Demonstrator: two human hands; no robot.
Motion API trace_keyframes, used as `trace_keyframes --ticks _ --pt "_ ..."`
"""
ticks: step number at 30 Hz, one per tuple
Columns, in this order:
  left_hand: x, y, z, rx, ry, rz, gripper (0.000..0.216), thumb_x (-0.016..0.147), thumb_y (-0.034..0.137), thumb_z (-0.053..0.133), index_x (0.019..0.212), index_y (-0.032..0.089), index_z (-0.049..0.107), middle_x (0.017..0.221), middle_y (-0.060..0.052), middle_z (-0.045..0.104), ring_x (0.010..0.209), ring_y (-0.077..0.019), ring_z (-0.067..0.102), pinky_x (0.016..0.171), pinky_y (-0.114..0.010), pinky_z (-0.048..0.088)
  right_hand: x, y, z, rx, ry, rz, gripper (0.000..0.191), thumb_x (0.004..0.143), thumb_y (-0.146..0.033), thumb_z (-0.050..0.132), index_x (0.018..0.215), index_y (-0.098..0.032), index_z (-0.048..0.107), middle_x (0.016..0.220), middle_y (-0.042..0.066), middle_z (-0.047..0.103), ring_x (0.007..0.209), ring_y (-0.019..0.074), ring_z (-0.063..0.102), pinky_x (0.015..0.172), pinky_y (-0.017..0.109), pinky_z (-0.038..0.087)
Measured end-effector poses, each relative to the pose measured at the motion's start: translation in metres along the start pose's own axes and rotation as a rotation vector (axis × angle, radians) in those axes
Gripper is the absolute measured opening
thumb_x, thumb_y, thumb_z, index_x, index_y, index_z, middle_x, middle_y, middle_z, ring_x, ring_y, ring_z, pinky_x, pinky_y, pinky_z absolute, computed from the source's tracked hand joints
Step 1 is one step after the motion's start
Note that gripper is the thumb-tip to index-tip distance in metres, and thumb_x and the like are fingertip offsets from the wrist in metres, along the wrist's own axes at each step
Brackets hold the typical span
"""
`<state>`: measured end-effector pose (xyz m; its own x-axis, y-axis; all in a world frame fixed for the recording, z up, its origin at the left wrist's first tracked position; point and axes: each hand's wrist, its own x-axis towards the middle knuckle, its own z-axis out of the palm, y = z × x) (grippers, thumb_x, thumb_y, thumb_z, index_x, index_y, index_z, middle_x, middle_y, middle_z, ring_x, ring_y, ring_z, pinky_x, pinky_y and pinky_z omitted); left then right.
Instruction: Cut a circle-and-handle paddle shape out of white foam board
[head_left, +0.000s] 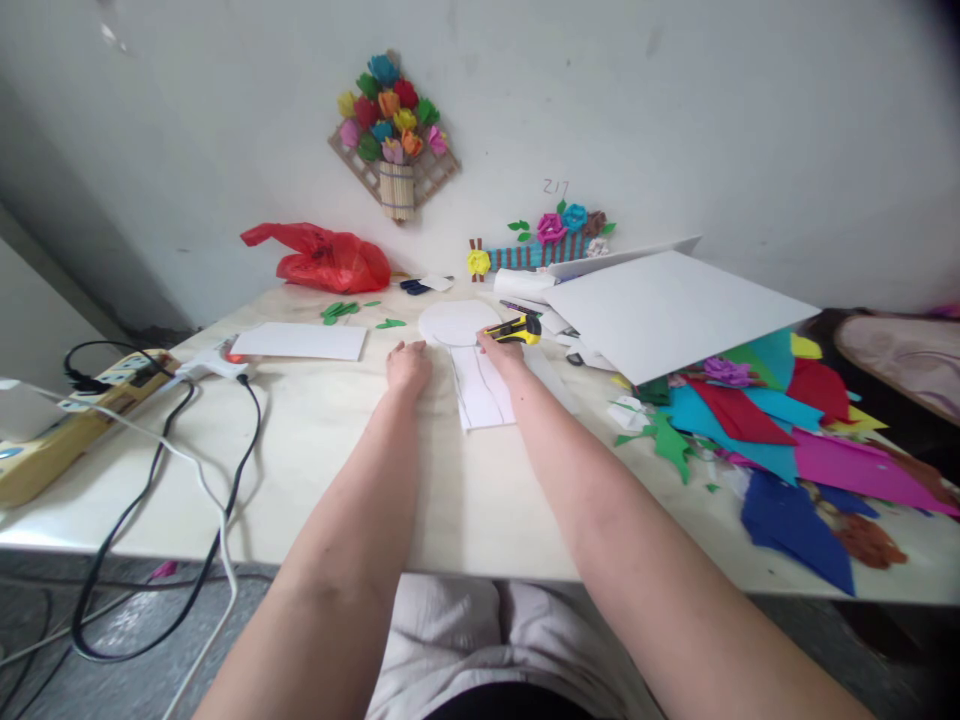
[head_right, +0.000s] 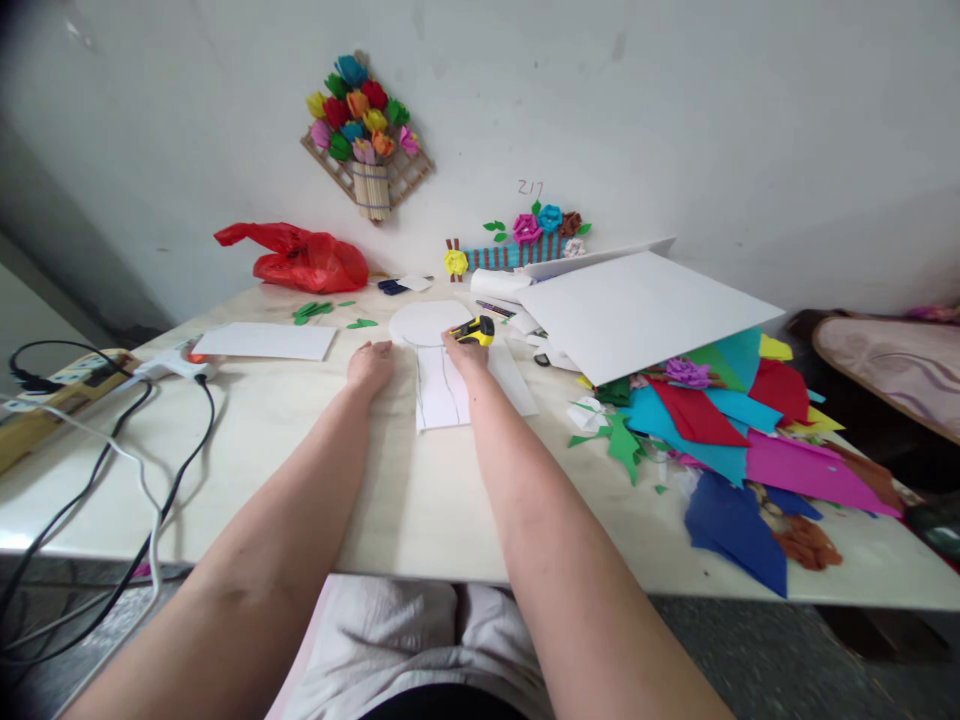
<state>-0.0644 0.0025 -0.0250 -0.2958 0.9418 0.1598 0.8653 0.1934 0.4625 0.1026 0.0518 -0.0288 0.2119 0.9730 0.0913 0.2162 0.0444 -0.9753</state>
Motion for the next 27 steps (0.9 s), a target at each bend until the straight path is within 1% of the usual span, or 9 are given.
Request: trace_keyframes --ticks 2,5,10,13,18,23,27 --pt "0.0002 0.0001 0.0002 -0.004 0.000 -0.006 0.056 0.078 0.010 0.052 0.133 0.017 0.059 0.135 -0.009 0.060 0.140 -0.0177 0.036 0.111 -0.026 0.028 -0.0006 -0.0009 -0.0001 -0.001 0.014 0.051 0.016 0.069 -0.037 0.065 0.068 -0.022 0.059 0.056 -0.003 0.060 0.067 0.0157 0.064 0.070 0.027 0.050" --pt "0.0003 0.0002 0.0003 -0.005 0.001 -0.013 0.056 0.078 0.011 0.052 0.133 0.018 0.059 0.136 -0.009 0.059 0.140 -0.0177 0.037 0.111 -0.027 0.028 -0.0029 -0.0035 -0.0009 -0.010 0.018 0.072 0.018 0.069 -0.037 0.065 0.064 -0.022 0.058 0.055 -0.002 0.060 0.066 0.0159 0.064 0.069 0.027 0.051" --pt "-0.0007 0.0001 0.0004 0.000 0.010 0.001 0.056 0.077 0.011 0.052 0.132 0.018 0.060 0.134 -0.009 0.060 0.139 -0.0180 0.038 0.111 -0.027 0.028 -0.0058 -0.0062 -0.0020 0.019 0.004 0.042 0.015 0.068 -0.035 0.065 0.067 -0.022 0.058 0.056 -0.002 0.061 0.068 0.0166 0.064 0.066 0.027 0.051" --pt "-0.0011 0.0004 -0.0001 0.003 0.011 0.001 0.056 0.077 0.011 0.052 0.132 0.018 0.060 0.133 -0.008 0.062 0.139 -0.0182 0.039 0.111 -0.027 0.028 -0.0057 -0.0064 -0.0016 0.036 0.009 0.050 0.014 0.069 -0.034 0.065 0.069 -0.021 0.059 0.056 -0.003 0.061 0.068 0.0161 0.063 0.068 0.027 0.051" --pt "-0.0011 0.0014 -0.0017 0.011 -0.010 -0.006 0.055 0.079 0.011 0.051 0.134 0.017 0.058 0.135 -0.009 0.059 0.140 -0.0178 0.036 0.111 -0.026 0.027 -0.0065 -0.0072 -0.0017 0.041 0.005 0.056 0.014 0.070 -0.033 0.065 0.069 -0.021 0.060 0.055 -0.005 0.058 0.065 0.0139 0.062 0.072 0.026 0.051" --pt "-0.0016 0.0022 -0.0022 0.024 -0.016 -0.016 0.056 0.080 0.011 0.050 0.134 0.018 0.058 0.135 -0.010 0.059 0.140 -0.0173 0.036 0.111 -0.026 0.028 -0.0081 -0.0085 -0.0033 -0.021 0.007 0.069 0.017 0.070 -0.037 0.065 0.067 -0.021 0.061 0.054 -0.004 0.059 0.068 0.0149 0.064 0.072 0.026 0.050" --pt "-0.0017 0.0024 -0.0023 0.017 -0.020 -0.014 0.056 0.079 0.011 0.050 0.134 0.017 0.058 0.136 -0.010 0.058 0.140 -0.0174 0.036 0.111 -0.027 0.028 -0.0072 -0.0080 -0.0031 -0.041 0.008 0.072 0.018 0.070 -0.038 0.064 0.065 -0.021 0.059 0.056 -0.003 0.060 0.068 0.0150 0.064 0.069 0.024 0.050"
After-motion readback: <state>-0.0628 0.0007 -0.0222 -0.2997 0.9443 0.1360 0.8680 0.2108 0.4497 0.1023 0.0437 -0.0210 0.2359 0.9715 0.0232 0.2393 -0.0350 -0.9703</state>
